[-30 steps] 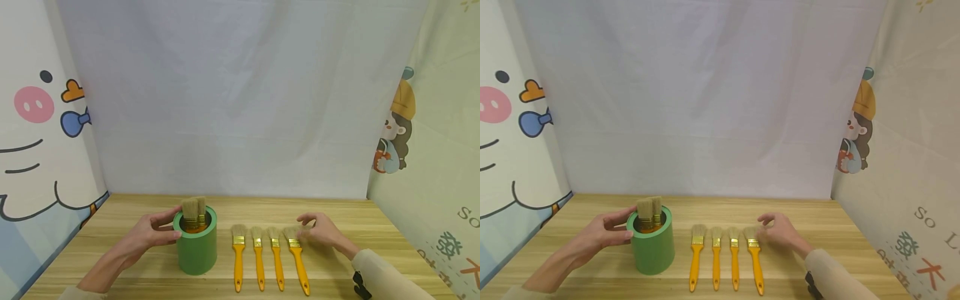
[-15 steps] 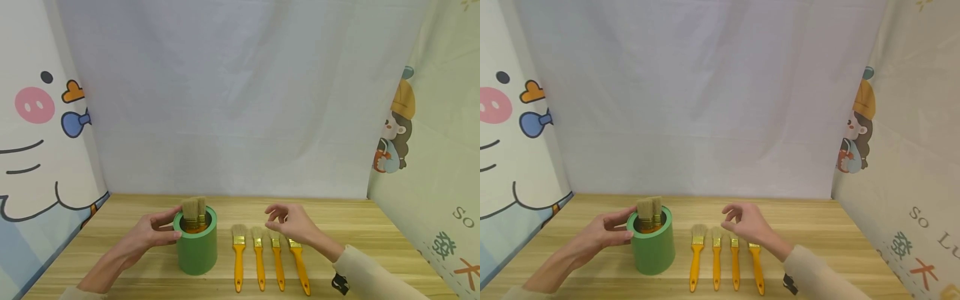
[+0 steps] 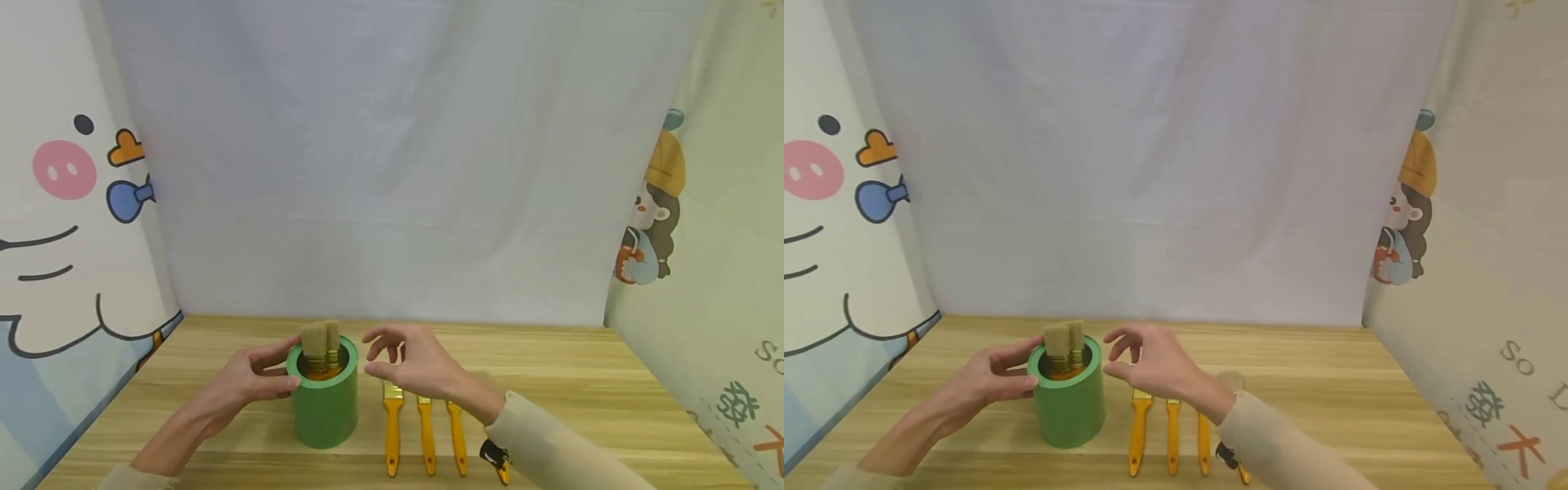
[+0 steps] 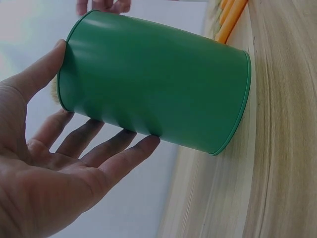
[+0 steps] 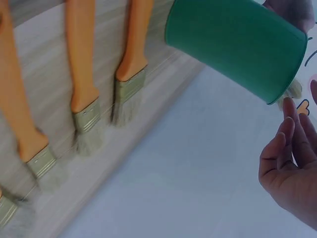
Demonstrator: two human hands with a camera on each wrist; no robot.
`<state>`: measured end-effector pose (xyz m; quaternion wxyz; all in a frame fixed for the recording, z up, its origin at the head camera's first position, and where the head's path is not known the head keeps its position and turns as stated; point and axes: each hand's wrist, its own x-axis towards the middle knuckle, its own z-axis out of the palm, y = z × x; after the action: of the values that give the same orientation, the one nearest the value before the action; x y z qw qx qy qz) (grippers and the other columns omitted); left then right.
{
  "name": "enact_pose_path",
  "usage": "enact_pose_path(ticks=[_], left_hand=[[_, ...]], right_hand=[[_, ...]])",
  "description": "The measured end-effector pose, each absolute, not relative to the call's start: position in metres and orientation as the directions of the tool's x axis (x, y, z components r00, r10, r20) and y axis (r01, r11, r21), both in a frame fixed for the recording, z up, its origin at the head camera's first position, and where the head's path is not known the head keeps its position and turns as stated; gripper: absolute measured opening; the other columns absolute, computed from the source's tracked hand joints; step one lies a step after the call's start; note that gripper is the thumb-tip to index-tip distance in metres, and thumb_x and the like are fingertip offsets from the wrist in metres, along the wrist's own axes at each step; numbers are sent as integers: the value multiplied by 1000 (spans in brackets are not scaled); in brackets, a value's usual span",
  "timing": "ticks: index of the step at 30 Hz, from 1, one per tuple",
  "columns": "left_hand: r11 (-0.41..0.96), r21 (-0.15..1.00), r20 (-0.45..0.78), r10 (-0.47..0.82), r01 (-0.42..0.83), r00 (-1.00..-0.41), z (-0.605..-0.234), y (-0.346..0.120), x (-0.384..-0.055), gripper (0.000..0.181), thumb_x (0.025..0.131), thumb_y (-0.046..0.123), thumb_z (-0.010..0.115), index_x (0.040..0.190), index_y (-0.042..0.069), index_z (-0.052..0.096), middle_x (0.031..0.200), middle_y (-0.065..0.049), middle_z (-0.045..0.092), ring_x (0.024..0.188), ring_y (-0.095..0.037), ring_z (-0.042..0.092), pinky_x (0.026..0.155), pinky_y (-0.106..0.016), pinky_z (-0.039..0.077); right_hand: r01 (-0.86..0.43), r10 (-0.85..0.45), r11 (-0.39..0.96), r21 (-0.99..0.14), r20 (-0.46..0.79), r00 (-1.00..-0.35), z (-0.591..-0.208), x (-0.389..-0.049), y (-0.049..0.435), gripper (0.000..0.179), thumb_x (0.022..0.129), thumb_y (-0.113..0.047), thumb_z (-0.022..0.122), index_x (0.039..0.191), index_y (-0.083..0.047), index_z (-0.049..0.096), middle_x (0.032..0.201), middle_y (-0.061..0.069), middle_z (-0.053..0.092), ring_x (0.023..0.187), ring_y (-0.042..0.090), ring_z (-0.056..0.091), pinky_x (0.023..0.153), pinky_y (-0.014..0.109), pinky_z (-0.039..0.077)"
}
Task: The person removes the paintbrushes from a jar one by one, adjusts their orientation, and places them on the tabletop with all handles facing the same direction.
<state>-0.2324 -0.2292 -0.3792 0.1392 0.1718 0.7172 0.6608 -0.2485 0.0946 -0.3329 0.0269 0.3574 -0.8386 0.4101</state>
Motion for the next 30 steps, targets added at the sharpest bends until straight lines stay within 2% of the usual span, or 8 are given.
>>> enact_pose_path(ticks=[7, 13, 18, 22, 26, 30], left_hand=[[66, 995, 33, 441, 69, -897, -379, -229, -233, 82, 100, 14, 74, 166, 3, 27, 169, -25, 23, 146, -52, 37, 102, -48, 55], [70, 995, 28, 447, 66, -894, -378, -227, -233, 80, 101, 14, 73, 166, 4, 28, 169, -24, 24, 146, -51, 37, 102, -49, 55], [69, 996, 23, 439, 59, -898, -379, -226, -234, 82, 100, 14, 73, 166, 3, 26, 169, -25, 24, 146, -50, 38, 101, -48, 55], [65, 996, 25, 443, 60, -896, -380, -227, -234, 84, 101, 14, 73, 166, 1, 22, 168, -28, 24, 145, -50, 38, 102, -50, 55], [62, 996, 34, 454, 70, -890, -380, -227, -235, 84, 102, 14, 71, 166, -1, 19, 167, -31, 22, 145, -51, 37, 102, -52, 54], [58, 996, 34, 453, 68, -891, -381, -227, -236, 84, 102, 13, 71, 166, -1, 19, 168, -31, 21, 145, -52, 37, 102, -51, 55]], right_hand=[[-662, -597, 385, -643, 373, -710, -331, -254, 62, 32, 95, -12, 79, 126, -11, 71, 99, -6, 76, 78, 13, 53, 70, 29, 44], [-620, -612, 421, -662, 297, -733, -330, -256, 46, 41, 96, -13, 79, 135, -11, 66, 108, 0, 76, 77, 15, 53, 69, 27, 43], [-593, -602, 455, -664, 261, -754, -331, -255, 35, 49, 96, -13, 79, 141, -10, 61, 110, 0, 75, 69, 11, 58, 65, 24, 49], [-625, -597, 488, -609, 289, -748, -333, -255, 27, 54, 95, -14, 81, 144, -9, 58, 105, -3, 76, 81, 5, 67, 75, 22, 56], [-670, -587, 498, -551, 354, -728, -336, -257, 22, 52, 95, -14, 82, 142, -11, 60, 100, -6, 77, 95, 6, 71, 85, 23, 56], [-703, -582, 490, -515, 407, -704, -340, -260, 19, 50, 94, -13, 82, 139, -12, 61, 96, -7, 78, 93, 8, 72, 85, 22, 56]])
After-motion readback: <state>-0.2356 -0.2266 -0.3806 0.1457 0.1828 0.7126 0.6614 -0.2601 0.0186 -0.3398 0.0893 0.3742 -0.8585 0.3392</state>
